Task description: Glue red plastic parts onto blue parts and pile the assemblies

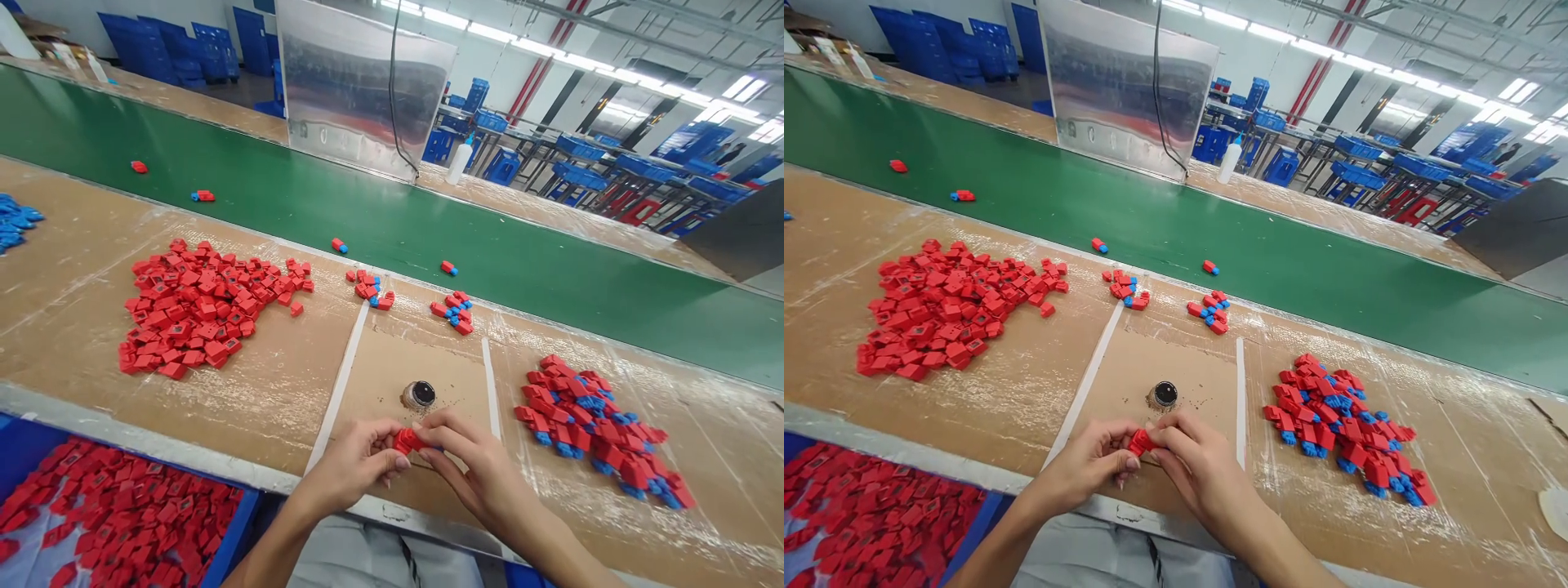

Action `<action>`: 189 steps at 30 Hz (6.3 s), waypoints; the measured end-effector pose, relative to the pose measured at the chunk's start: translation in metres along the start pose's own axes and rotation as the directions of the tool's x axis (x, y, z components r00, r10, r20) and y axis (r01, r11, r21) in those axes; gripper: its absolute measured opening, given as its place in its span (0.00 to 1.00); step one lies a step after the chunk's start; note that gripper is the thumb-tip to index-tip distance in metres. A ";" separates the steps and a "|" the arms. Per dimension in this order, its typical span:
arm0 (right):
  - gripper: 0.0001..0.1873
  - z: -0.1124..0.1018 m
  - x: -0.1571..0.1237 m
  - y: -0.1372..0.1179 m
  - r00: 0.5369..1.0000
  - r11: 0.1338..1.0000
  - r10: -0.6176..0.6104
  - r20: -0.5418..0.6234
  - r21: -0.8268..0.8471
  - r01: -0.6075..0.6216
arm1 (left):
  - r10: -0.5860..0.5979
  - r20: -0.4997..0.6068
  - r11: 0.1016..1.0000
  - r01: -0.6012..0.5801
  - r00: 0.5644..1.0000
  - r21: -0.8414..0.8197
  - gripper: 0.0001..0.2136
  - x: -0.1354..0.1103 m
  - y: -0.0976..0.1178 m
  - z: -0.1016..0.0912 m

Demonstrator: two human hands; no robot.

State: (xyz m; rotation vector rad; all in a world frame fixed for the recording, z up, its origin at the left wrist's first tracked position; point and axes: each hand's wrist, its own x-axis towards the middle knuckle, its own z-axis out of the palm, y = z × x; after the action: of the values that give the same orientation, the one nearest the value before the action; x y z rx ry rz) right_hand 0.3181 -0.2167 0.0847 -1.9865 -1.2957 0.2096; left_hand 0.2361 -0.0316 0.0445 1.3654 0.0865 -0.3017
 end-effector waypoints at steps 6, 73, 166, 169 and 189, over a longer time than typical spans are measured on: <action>0.10 0.014 -0.004 0.000 1.000 0.995 0.010 -0.008 -0.098 -0.011 | -0.048 -0.008 0.998 0.049 0.999 0.046 0.06 -0.002 -0.004 0.000; 0.11 -0.034 0.015 0.029 0.991 0.963 0.063 -0.119 -0.253 -0.091 | 0.490 -0.347 0.386 0.159 0.800 0.909 0.12 -0.025 0.012 -0.065; 0.17 -0.148 0.150 0.225 0.913 0.776 0.364 -0.187 -0.481 -0.408 | 0.169 -0.689 -0.069 0.705 0.705 0.705 0.18 0.047 0.105 -0.190; 0.14 -0.132 0.192 0.243 0.893 0.742 0.423 -0.157 -0.505 -0.440 | 0.163 -0.648 0.101 0.641 0.744 0.761 0.16 0.033 0.102 -0.179; 0.16 -0.089 0.050 0.087 0.955 0.937 0.273 -0.113 -0.193 -0.291 | 0.056 -0.251 0.973 -0.109 0.966 -0.202 0.16 0.000 0.011 -0.026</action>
State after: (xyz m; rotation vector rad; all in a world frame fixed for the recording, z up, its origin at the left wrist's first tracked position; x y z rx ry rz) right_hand 0.4489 -0.2370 0.1032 -2.3330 -1.0076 0.1279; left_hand 0.2415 -0.0046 0.0494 1.1821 0.2590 -0.0503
